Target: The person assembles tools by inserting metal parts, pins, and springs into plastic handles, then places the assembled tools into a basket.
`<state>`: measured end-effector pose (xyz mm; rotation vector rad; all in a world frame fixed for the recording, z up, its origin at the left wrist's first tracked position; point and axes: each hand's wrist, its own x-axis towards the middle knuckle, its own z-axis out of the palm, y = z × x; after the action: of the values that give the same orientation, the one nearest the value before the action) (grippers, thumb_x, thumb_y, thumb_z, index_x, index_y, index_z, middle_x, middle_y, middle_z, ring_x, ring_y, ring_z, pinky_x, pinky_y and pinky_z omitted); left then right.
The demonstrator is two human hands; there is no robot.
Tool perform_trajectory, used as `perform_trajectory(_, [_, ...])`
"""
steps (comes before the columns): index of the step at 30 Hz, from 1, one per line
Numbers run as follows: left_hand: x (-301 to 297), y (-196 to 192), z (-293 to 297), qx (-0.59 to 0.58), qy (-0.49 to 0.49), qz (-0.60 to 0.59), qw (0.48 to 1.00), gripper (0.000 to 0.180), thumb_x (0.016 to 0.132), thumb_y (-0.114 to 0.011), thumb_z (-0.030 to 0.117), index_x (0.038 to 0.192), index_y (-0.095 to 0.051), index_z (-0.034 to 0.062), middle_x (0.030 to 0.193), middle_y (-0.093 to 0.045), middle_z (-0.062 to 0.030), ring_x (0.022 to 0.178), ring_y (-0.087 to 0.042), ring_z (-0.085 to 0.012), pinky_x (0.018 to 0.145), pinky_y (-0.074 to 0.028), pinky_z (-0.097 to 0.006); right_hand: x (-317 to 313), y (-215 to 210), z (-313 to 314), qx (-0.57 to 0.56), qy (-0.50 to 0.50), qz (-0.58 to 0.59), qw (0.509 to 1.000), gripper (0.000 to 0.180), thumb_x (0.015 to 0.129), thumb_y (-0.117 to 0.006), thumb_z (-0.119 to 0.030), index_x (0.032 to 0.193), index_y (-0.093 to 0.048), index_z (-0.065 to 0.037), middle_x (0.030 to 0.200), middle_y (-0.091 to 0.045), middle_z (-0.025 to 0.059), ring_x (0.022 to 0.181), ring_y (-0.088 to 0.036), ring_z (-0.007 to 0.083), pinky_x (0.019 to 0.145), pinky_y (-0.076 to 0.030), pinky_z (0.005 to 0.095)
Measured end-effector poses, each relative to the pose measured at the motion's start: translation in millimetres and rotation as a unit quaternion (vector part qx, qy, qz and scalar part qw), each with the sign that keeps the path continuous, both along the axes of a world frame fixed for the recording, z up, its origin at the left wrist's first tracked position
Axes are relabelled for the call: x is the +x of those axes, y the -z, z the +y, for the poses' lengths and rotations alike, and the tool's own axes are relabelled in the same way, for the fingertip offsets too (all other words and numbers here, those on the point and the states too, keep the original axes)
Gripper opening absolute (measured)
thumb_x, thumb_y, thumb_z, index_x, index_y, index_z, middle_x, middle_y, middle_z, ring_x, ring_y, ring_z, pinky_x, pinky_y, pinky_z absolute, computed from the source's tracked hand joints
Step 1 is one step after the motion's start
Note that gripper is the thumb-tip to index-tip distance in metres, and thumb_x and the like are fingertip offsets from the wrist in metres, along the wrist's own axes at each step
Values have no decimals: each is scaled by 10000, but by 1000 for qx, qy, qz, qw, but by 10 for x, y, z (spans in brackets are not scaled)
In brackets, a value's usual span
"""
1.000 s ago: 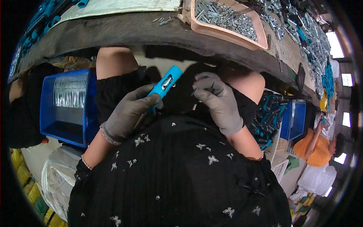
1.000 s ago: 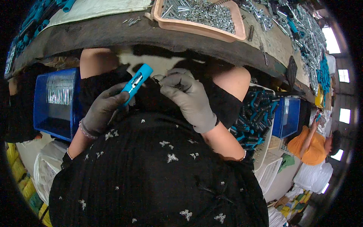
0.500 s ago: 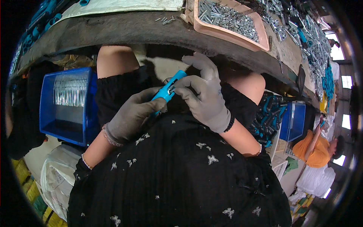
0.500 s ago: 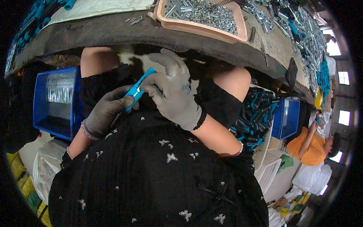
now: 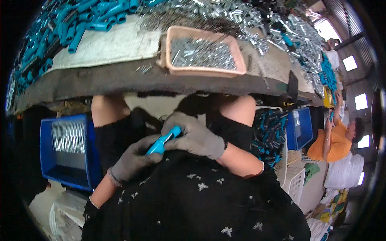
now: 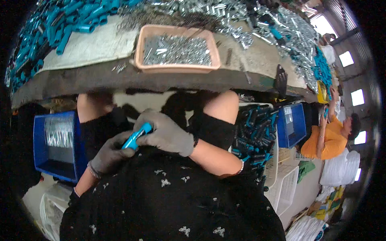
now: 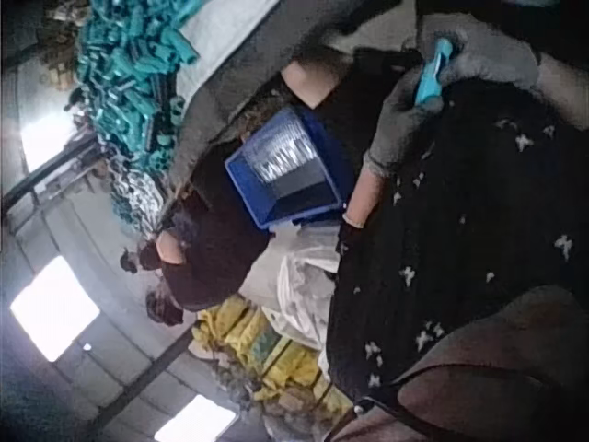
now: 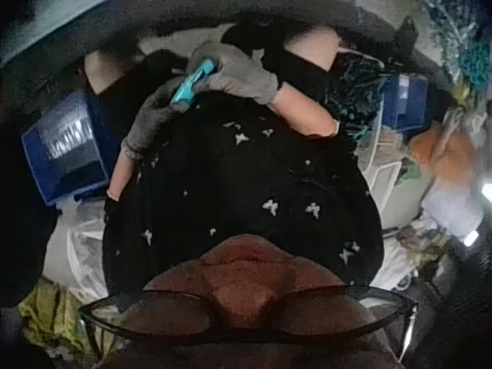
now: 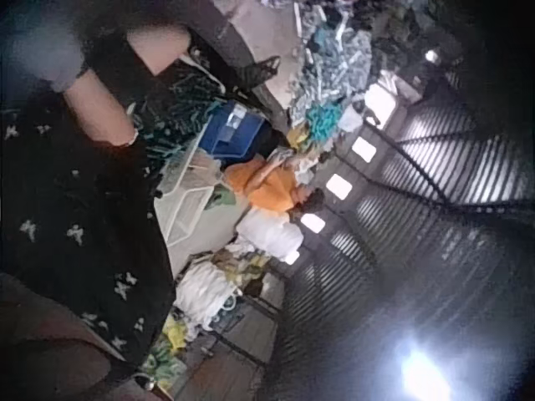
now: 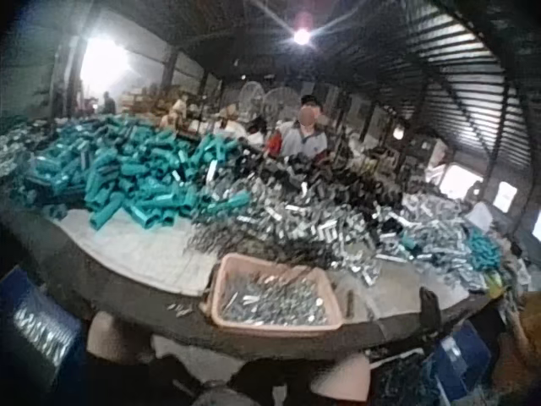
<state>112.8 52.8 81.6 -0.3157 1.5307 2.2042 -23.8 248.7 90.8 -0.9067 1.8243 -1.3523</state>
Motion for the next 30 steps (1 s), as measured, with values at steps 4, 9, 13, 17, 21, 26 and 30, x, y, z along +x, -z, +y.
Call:
perform_trajectory(4, [-17,76,-38,-41,17,57,997,658,866,-742,255,1421,-484,14,1129,-583,-5,1001,-525,-98,902,-431,-265,-47,-10,27,-16,-36,96,995,391,775,-799,-159,1119,-644,-56,1107,-603,132,1057,-588,281,950,-465,362])
perform_trajectory(9, [-18,-127,-56,8,-23,85,996,686,915,-706,371,1453,-455,29,1112,-590,-25,951,-541,-81,834,-456,-240,-644,-752,117,18,140,191,971,287,867,-702,-269,1043,-728,-43,1001,-725,143,970,-691,273,902,-514,360])
perform_trajectory(13, [-82,-165,-71,76,-63,119,988,760,930,-643,506,1473,-417,24,1049,-600,-61,762,-583,-90,645,-469,-229,-1316,-973,231,73,242,354,901,259,871,-693,-247,1044,-727,-59,1033,-712,162,985,-686,310,873,-524,385])
perform_trajectory(17, [-202,-343,11,89,-74,114,987,751,939,-639,450,1492,-373,16,1018,-600,-74,697,-591,-120,630,-476,-242,-1519,-905,105,190,160,415,875,240,839,-704,-171,1047,-739,-55,974,-711,172,969,-670,303,869,-511,385])
perform_trajectory(21, [-240,-368,-15,67,-55,104,991,674,945,-624,352,1474,-389,7,908,-609,-79,691,-592,-139,614,-467,-262,-1454,-926,-41,299,131,454,829,241,859,-673,-236,1045,-742,-100,972,-714,163,1013,-661,319,911,-497,423])
perform_trajectory(26, [-306,-432,31,22,-37,102,994,588,956,-581,310,1434,-426,4,813,-598,-74,680,-584,-143,607,-456,-264,-1480,-893,-33,310,111,453,828,232,856,-641,-221,1023,-735,-90,1029,-706,161,988,-655,340,895,-502,434])
perform_trajectory(30, [-361,-497,66,28,-48,111,992,554,989,-521,333,1429,-432,9,917,-614,-88,715,-589,-141,627,-478,-266,-1419,-858,72,183,165,492,835,226,855,-635,-204,1002,-716,-53,988,-699,160,929,-669,305,867,-514,394])
